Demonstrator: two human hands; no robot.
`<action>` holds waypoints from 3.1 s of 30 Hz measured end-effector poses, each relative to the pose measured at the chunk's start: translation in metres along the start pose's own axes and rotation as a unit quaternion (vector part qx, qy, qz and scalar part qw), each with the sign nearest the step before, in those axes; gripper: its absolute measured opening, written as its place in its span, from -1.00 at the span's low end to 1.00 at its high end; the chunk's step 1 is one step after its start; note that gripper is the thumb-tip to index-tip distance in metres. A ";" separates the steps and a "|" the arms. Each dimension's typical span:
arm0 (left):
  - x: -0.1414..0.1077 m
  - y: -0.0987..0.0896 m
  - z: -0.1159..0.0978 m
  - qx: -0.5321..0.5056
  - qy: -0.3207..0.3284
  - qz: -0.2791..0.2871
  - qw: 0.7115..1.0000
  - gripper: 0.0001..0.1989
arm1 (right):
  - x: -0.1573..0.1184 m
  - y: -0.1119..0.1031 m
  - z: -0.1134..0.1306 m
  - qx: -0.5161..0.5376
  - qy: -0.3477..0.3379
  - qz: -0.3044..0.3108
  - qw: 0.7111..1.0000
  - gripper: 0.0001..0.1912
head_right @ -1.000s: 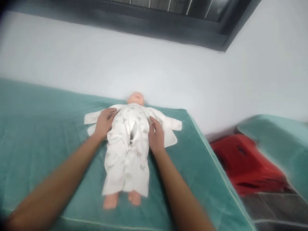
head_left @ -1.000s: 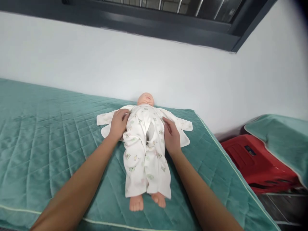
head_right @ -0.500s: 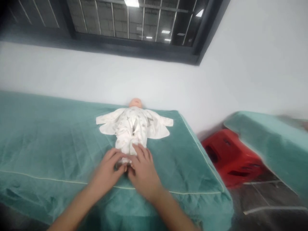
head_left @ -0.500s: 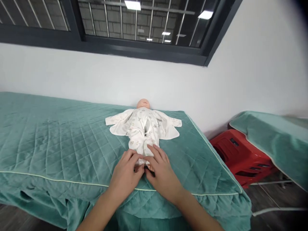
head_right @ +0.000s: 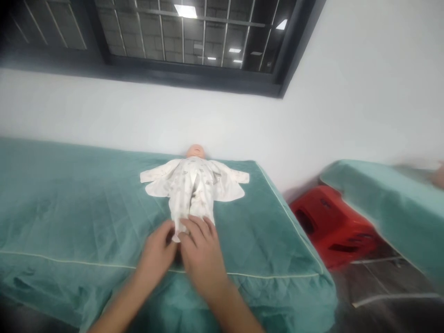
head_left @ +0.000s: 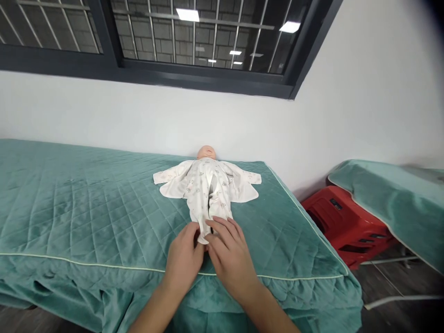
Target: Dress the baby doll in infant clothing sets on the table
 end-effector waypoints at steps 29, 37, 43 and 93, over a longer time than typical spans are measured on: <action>-0.041 -0.014 0.050 -0.016 -0.056 -0.073 0.996 -0.82 | -0.009 0.000 -0.009 0.059 0.052 0.016 0.997 -0.79; -0.034 0.000 -0.034 0.166 0.197 -0.058 0.964 -0.69 | -0.064 0.020 -0.104 0.264 0.292 -0.094 0.914 -0.73; -0.009 0.029 -0.055 0.304 0.212 -0.042 0.928 -0.79 | -0.058 0.028 -0.098 0.141 0.265 -0.016 0.954 -0.82; 0.018 -0.039 0.047 0.006 0.119 -0.047 0.992 -0.77 | 0.005 -0.003 -0.059 0.156 0.086 0.040 0.983 -0.83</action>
Point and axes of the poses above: each hand's wrist, its own x-axis towards the middle knuckle, its own y-axis out of the palm, z = x × y, the point moved 10 cm from there along x, towards the middle knuckle, and after that the axes turned 1 degree about -y, right-handed, at the moved point
